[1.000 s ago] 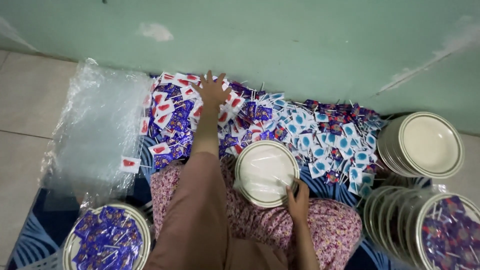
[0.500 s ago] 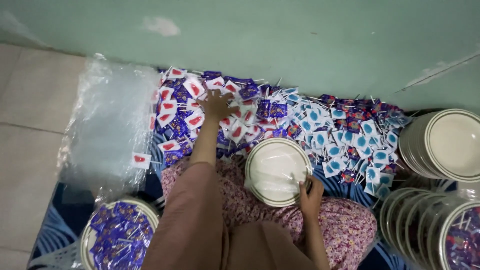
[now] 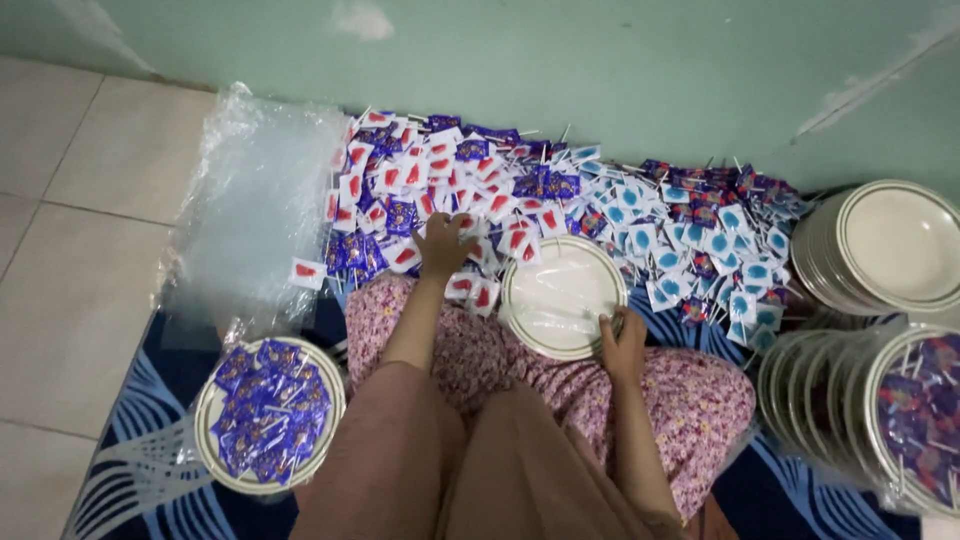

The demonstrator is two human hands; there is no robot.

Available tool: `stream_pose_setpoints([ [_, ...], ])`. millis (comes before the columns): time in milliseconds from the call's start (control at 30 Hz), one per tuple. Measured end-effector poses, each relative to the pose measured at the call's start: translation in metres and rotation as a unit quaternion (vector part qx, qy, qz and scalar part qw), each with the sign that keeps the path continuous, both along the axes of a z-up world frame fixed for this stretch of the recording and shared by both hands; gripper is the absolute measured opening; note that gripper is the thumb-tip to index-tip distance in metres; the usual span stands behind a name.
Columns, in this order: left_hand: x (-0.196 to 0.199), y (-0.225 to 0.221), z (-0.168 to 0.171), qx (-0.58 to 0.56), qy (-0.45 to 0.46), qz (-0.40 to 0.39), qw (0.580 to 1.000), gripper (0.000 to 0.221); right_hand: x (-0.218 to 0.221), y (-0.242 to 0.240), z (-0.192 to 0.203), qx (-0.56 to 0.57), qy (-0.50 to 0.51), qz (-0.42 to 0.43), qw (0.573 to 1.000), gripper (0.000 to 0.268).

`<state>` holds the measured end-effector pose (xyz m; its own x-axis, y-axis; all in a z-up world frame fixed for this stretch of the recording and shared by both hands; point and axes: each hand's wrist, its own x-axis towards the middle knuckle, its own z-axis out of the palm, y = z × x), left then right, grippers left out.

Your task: The person picks up several individual purple packets from a pile on the floor and places them one by one onto a beige plate, then covers the plate with a clear plastic film and smooths the edges.

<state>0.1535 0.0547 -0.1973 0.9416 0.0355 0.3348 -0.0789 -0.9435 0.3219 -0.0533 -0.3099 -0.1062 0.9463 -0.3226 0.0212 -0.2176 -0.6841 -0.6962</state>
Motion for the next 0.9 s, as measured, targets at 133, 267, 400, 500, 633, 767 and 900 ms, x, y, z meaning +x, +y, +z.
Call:
stream_pose_setpoints([
  [133,-0.032,0.0,0.03,-0.092,-0.002,0.021,0.996,0.054,-0.004,0.002,0.004,-0.008,-0.034,0.013,0.999,0.043],
  [267,-0.052,-0.006,0.051,-0.082,-0.006,0.061,0.995,0.033,-0.012,0.002,0.01,-0.016,-0.007,0.025,1.0,0.045],
  [400,-0.063,-0.01,0.052,-0.042,-0.125,0.048,0.99,0.014,-0.018,0.001,0.009,-0.026,-0.012,0.035,0.999,0.046],
  [500,-0.06,-0.008,0.046,-0.001,-0.178,0.035,0.983,0.021,-0.022,0.005,0.018,-0.025,-0.011,0.035,0.999,0.043],
  [633,-0.084,-0.016,0.109,-0.081,-0.051,0.019,0.995,0.057,-0.029,0.011,0.032,-0.041,-0.019,0.039,0.998,0.044],
  [767,-0.078,-0.008,0.093,-0.214,-0.019,-0.021,0.977,0.042,-0.03,0.013,0.033,-0.047,-0.018,0.044,0.998,0.043],
  [900,-0.072,-0.004,0.079,-0.296,-0.007,-0.012,0.955,0.032,-0.027,0.012,0.027,-0.04,0.004,0.036,0.999,0.044],
])
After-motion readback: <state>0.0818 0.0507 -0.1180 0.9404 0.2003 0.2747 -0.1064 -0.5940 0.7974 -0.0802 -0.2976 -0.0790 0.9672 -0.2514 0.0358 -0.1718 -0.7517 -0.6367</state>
